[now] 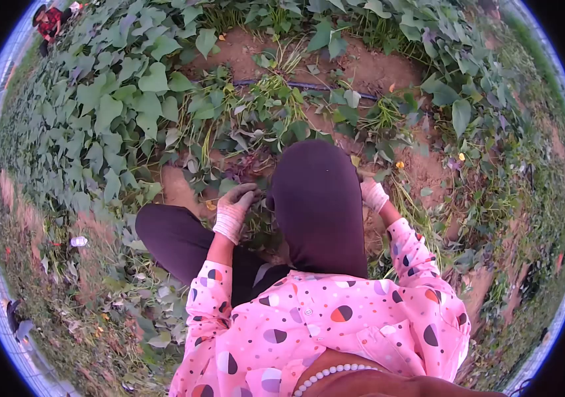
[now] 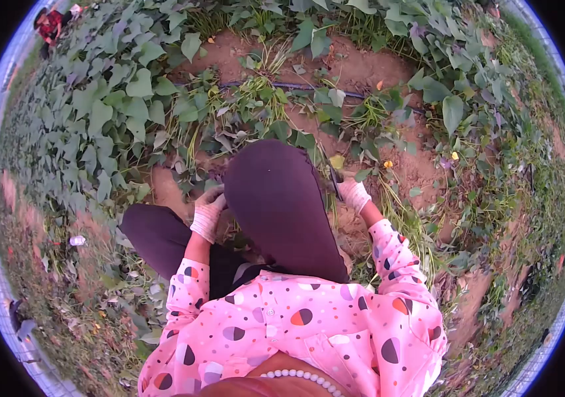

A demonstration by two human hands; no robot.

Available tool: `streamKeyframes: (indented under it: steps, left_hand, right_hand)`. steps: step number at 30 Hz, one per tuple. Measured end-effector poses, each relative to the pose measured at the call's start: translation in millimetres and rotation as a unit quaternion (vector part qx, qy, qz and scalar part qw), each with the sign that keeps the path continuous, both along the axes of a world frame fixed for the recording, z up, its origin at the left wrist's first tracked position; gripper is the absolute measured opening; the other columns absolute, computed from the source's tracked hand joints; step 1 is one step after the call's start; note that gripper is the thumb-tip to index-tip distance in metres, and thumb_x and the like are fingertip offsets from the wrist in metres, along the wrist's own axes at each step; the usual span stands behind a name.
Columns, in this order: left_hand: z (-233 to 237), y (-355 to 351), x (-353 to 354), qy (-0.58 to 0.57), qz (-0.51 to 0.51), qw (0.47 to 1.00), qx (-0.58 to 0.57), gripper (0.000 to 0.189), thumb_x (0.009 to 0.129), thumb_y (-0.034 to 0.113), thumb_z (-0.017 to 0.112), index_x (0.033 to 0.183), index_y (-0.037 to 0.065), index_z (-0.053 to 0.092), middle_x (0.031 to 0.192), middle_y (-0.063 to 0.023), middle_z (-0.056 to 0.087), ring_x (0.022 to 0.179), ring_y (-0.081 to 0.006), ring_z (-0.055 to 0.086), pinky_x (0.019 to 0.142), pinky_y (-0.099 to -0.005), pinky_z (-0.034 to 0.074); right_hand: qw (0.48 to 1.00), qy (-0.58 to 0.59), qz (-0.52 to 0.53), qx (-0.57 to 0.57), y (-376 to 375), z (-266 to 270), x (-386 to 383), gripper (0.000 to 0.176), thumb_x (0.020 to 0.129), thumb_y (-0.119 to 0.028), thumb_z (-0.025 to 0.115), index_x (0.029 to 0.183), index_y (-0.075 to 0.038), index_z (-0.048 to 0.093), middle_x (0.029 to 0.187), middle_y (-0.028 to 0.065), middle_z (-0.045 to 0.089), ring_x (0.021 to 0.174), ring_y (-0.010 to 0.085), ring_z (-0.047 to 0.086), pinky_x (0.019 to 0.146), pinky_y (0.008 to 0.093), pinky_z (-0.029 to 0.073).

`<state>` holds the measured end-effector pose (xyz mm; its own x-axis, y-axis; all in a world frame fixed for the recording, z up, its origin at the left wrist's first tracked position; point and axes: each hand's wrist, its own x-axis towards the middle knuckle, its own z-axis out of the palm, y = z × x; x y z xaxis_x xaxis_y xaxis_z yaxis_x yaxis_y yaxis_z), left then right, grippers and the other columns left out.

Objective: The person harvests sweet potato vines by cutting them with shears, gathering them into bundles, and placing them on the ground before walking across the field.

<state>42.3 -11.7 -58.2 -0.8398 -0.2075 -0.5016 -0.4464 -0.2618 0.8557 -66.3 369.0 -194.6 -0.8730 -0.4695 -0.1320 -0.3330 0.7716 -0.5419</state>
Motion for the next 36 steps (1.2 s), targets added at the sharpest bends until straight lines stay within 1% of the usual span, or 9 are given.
streamKeyframes:
  steps: [1, 4, 7, 15, 19, 23, 27, 31, 36]
  left_hand:
    - [6, 6, -9, 0.025, -0.001, 1.000, 0.018, 0.022, 0.088, 0.007, 0.057, 0.108, -0.003, 0.061, 0.099, -0.0129, 0.066, 0.090, -0.0178, 0.065, 0.081, -0.0273, 0.052]
    - [30, 29, -48, 0.096, 0.007, 0.995, 0.035, 0.024, 0.088, 0.008, 0.059, 0.109, -0.003, 0.061, 0.102, -0.0106, 0.066, 0.092, -0.0177, 0.063, 0.084, -0.0287, 0.050]
    - [41, 53, -89, 0.205, 0.045, 0.976, 0.056, 0.039, 0.089, 0.022, 0.061, 0.121, 0.001, 0.054, 0.104, -0.0076, 0.064, 0.093, -0.0157, 0.061, 0.083, -0.0292, 0.048]
    - [19, 11, -72, 0.199, 0.297, 0.897, 0.258, 0.038, 0.090, 0.040, 0.056, 0.105, 0.005, 0.058, 0.095, -0.0088, 0.063, 0.081, -0.0221, 0.061, 0.074, -0.0364, 0.051]
    - [40, -94, -33, 0.159, 0.539, 0.826, 0.044, 0.026, 0.092, 0.025, 0.054, 0.103, 0.001, 0.061, 0.079, -0.0054, 0.062, 0.062, -0.0129, 0.053, 0.058, -0.0261, 0.043]
    - [89, -135, -35, 0.140, 0.443, 0.853, -0.237, 0.020, 0.089, 0.017, 0.058, 0.097, -0.001, 0.064, 0.067, -0.0018, 0.059, 0.060, -0.0084, 0.050, 0.058, -0.0204, 0.040]
    - [57, -147, -82, 0.089, 0.264, 0.936, -0.213, 0.023, 0.092, 0.015, 0.055, 0.108, -0.001, 0.061, 0.073, -0.0020, 0.062, 0.063, -0.0059, 0.049, 0.061, -0.0200, 0.041]
    - [-26, -146, -150, 0.074, 0.153, 0.911, -0.375, 0.027, 0.093, 0.019, 0.053, 0.111, 0.000, 0.058, 0.095, -0.0145, 0.065, 0.079, -0.0248, 0.061, 0.074, -0.0317, 0.046]
    - [-108, -83, -205, 0.100, -0.086, 0.905, -0.403, 0.029, 0.092, 0.024, 0.053, 0.110, 0.004, 0.061, 0.099, -0.0214, 0.063, 0.092, -0.0387, 0.060, 0.081, -0.0387, 0.048]
  right_hand:
    - [0.983, 0.141, 0.112, -0.032, -8, 11, -2, 0.042, 0.084, -0.040, 0.057, 0.107, -0.006, 0.064, 0.093, 0.0184, 0.066, 0.086, 0.0318, 0.064, 0.079, 0.0391, 0.049]
    - [0.935, -0.066, 0.098, -0.334, -74, 121, -47, 0.031, 0.081, -0.012, 0.061, 0.110, -0.001, 0.060, 0.103, 0.0116, 0.066, 0.089, 0.0184, 0.064, 0.083, 0.0329, 0.050]
    - [0.806, -0.370, 0.117, -0.447, -120, 159, -84, 0.029, 0.088, -0.017, 0.059, 0.111, 0.001, 0.060, 0.097, 0.0075, 0.066, 0.086, 0.0128, 0.060, 0.077, 0.0301, 0.050]
    - [0.972, -0.139, 0.170, -0.086, -206, 191, -89, 0.038, 0.078, -0.038, 0.070, 0.090, -0.002, 0.065, 0.072, 0.0118, 0.064, 0.065, 0.0190, 0.057, 0.066, 0.0350, 0.047]
    - [0.981, -0.175, 0.067, -0.040, -188, 181, -122, 0.039, 0.078, -0.041, 0.069, 0.086, -0.003, 0.066, 0.063, 0.0100, 0.060, 0.055, 0.0182, 0.057, 0.057, 0.0329, 0.047]
    - [0.976, -0.196, -0.012, -0.095, -180, 183, -181, 0.040, 0.078, -0.039, 0.069, 0.090, -0.001, 0.065, 0.062, 0.0030, 0.059, 0.055, 0.0103, 0.054, 0.053, 0.0282, 0.045]
    - [0.985, -0.154, -0.040, -0.067, -217, 197, -264, 0.035, 0.077, -0.034, 0.068, 0.090, -0.002, 0.065, 0.066, 0.0046, 0.060, 0.055, 0.0105, 0.053, 0.053, 0.0276, 0.045]
    - [0.982, -0.150, 0.030, -0.109, -299, 170, -308, 0.035, 0.078, -0.031, 0.066, 0.097, -0.002, 0.063, 0.072, 0.0046, 0.062, 0.059, 0.0102, 0.055, 0.054, 0.0276, 0.046]
    - [0.997, -0.018, 0.066, -0.042, -350, 43, -280, 0.039, 0.082, -0.037, 0.057, 0.098, -0.002, 0.062, 0.089, 0.0204, 0.065, 0.083, 0.0379, 0.062, 0.076, 0.0419, 0.049]
